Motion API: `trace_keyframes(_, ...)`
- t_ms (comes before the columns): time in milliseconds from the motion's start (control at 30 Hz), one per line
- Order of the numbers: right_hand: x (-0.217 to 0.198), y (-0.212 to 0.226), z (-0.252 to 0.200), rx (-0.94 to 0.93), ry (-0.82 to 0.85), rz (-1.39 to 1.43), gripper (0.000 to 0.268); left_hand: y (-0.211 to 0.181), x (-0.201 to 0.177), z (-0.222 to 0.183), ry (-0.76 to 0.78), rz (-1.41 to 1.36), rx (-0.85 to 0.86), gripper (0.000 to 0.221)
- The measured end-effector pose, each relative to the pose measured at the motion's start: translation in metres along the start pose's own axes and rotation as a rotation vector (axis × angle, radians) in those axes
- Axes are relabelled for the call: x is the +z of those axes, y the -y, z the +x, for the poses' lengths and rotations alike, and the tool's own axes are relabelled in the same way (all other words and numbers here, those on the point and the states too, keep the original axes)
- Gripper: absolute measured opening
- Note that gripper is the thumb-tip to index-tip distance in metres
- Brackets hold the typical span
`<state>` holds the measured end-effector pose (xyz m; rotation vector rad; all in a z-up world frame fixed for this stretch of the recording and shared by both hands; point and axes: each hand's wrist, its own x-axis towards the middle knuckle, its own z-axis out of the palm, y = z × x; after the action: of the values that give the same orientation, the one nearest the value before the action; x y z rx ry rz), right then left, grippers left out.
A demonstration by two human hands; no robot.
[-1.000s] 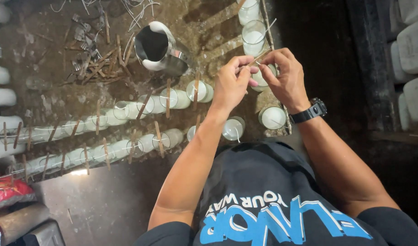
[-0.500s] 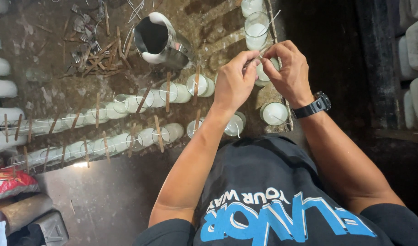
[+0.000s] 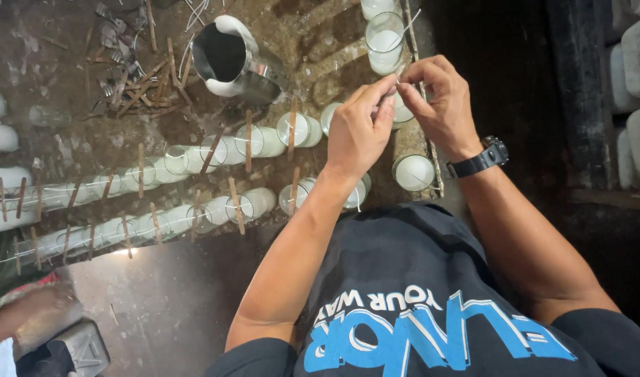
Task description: Centering candle wicks by placing wooden sticks across the tops of glass jars filled with wax.
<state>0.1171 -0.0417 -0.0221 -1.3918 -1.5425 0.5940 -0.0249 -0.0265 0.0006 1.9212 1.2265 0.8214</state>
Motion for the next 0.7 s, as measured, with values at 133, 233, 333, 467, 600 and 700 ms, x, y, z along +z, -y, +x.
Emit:
trace_keyframes(133,-0.025,0.009,-0.012,-0.033,0.058,-0.055,0.01,-0.011,-0.017,-0.002,-0.068,-0.039,0.075,0.021)
trace_keyframes(233,-0.05,0.013,-0.039,-0.014,0.162,-0.108,0.018,-0.025,-0.046,-0.017,-0.099,-0.128,0.1,0.019)
trace_keyframes(333,-0.061,0.008,-0.075,0.046,0.313,-0.125,0.021,-0.032,-0.064,-0.04,-0.106,-0.159,0.054,0.019)
trace_keyframes(467,-0.054,0.016,-0.101,0.119,0.362,-0.052,0.02,-0.036,-0.069,-0.062,-0.107,-0.287,-0.091,0.019)
trace_keyframes(600,-0.037,0.0,-0.108,-0.003,0.25,-0.042,0.015,-0.029,-0.059,-0.074,-0.135,-0.314,-0.06,0.021)
trace_keyframes(700,-0.033,0.01,-0.101,-0.063,0.192,-0.134,0.009,-0.032,-0.056,-0.083,-0.129,-0.263,-0.056,0.018)
